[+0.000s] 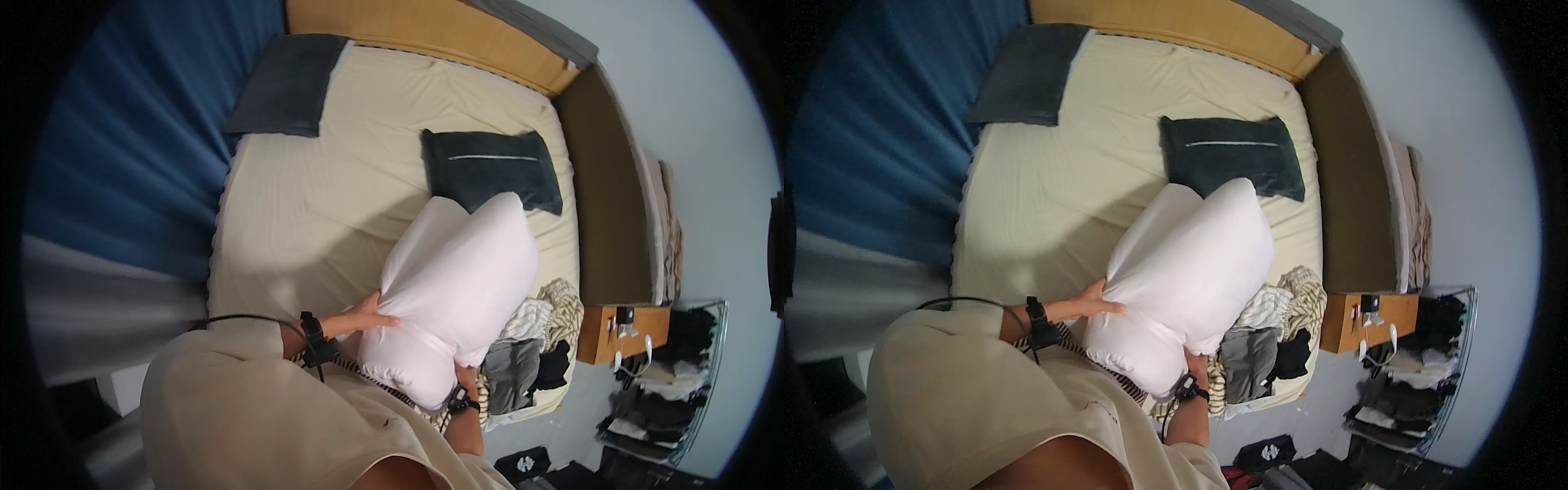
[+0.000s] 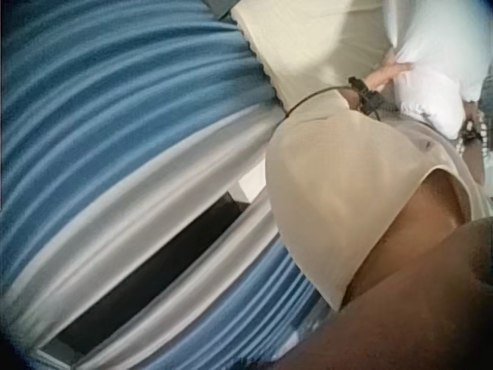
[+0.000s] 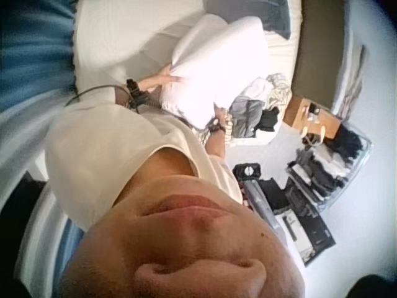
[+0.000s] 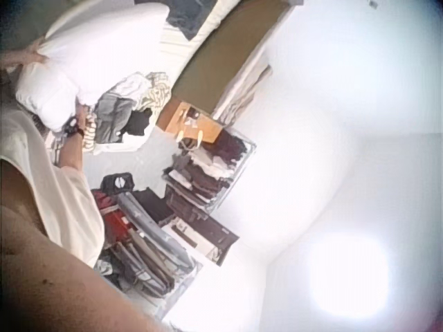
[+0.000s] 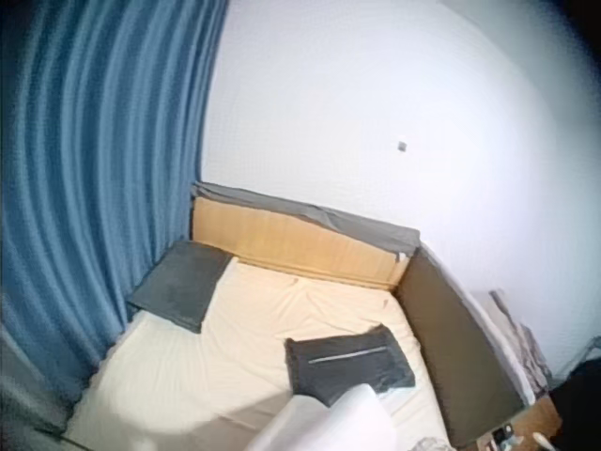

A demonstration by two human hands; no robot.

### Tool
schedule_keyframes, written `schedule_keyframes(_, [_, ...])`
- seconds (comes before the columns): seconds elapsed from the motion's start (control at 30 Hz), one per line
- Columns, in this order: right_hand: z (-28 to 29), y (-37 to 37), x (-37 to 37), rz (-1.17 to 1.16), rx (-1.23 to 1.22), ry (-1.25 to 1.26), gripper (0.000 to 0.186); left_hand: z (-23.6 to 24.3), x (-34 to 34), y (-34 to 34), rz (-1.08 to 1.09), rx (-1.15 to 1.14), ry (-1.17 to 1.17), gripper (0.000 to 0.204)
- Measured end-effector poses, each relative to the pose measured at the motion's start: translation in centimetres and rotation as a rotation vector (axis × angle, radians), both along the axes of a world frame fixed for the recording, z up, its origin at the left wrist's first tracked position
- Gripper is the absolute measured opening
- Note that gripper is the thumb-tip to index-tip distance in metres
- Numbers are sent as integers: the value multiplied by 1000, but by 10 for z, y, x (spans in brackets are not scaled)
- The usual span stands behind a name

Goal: The person is tidying the bed, folding a large white pillow, arranging other pillows, and folding clothes on the bed.

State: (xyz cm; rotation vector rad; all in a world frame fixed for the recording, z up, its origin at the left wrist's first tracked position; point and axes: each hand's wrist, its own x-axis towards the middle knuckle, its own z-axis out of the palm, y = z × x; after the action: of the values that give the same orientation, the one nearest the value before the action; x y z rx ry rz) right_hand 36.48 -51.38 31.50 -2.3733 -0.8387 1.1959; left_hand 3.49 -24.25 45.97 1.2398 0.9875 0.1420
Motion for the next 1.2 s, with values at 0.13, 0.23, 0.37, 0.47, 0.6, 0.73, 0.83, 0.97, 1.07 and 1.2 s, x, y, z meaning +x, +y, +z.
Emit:
schedule_keyframes(0.13, [-1, 78, 31, 238, 144, -114, 66, 32, -28, 18, 211, 69, 5, 92])
schedule_keyframes(0.23, [70, 191, -35, 153, 272, -6, 54, 51, -80, 38, 377, 54, -2, 88])
schedule_keyframes(0.37, [119, 322, -62, 265, 735, 187, 46, 100, -122, 37, 657, 176, -80, 72])
schedule_keyframes(0.47, [170, 421, -93, 579, 865, 128, 44, 129, -145, 11, 748, 186, -215, 60])
schedule_keyframes(0.6, [235, 534, -145, 685, 640, 161, 44, 42, -220, -13, 234, 217, -22, 49])
schedule_keyframes(0.73, [201, 535, -235, 858, 475, -448, 60, 23, -264, -1, -210, -85, 179, 46])
schedule_keyframes(0.83, [99, 483, -268, 880, 431, 45, 52, -1, -283, 15, -2, -183, 73, 41])
schedule_keyframes(0.97, [-61, 342, -195, 844, 206, 254, 30, -29, -297, 80, 193, 73, 156, 39])
schedule_keyframes(1.07, [-92, 202, -103, 564, -127, 614, 27, -44, -292, 106, 254, 126, 196, 39])
schedule_keyframes(1.2, [-14, 90, -184, -260, -250, 911, 26, -42, -373, 90, 386, 69, 488, 41])
